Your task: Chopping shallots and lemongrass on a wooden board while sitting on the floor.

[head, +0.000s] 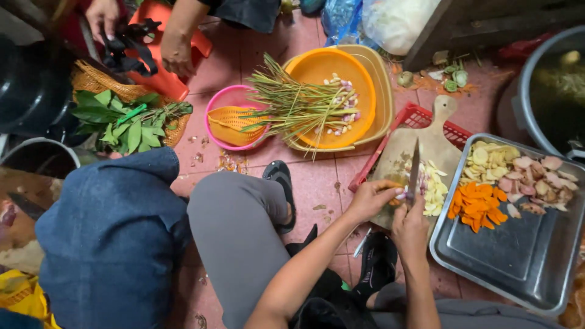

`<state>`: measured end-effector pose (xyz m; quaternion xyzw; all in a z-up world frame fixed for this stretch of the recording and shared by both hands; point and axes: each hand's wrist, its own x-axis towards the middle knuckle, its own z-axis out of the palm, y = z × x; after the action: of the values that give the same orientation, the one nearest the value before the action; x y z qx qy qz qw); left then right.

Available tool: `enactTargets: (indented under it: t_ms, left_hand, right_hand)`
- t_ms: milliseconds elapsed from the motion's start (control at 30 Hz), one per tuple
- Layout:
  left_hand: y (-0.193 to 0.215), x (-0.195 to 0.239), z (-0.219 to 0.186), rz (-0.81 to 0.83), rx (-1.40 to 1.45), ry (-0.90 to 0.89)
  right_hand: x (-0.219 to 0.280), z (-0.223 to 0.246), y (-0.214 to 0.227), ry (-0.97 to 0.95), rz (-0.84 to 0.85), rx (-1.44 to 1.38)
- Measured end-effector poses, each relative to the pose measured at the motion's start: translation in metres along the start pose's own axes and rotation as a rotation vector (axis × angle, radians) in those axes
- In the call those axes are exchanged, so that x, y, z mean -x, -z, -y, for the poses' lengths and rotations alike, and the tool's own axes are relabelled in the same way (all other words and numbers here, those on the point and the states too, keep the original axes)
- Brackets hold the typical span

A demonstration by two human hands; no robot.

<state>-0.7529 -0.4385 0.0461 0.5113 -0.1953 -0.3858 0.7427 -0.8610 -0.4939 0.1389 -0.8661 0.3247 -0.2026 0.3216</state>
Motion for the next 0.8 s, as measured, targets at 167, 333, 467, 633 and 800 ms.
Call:
enactTargets:
  t_ms: [167, 333, 467, 633, 800]
  left_hand:
    - [-0.007, 0.011, -0.022, -0.026, -0.067, -0.039]
    - [-0.003, 0.021, -0.035, -0.01, -0.22, -0.047]
    - [0.003, 0.024, -0.035, 0.017, -0.259, -0.105]
    - [0.012, 0.024, -0.027, 0.06, -0.019, 0.004]
    - [0.016, 0.024, -0.049, 0.073, -0.138, 0.095]
  right_hand:
    - [-0.003, -0.009, -0.005, -0.028, 0.026, -0.022]
    - [-0.006, -0.016, -0.016, -0.001, -0.017, -0.057]
    - [-0.002, -0.024, -0.022, -0.035, -0.017, -0.112]
    - [0.001, -0.015, -0.018, -0.086, 0.015, -0.178]
    - [0.005, -0.024, -0.021, -0.035, 0.014, -0.227]
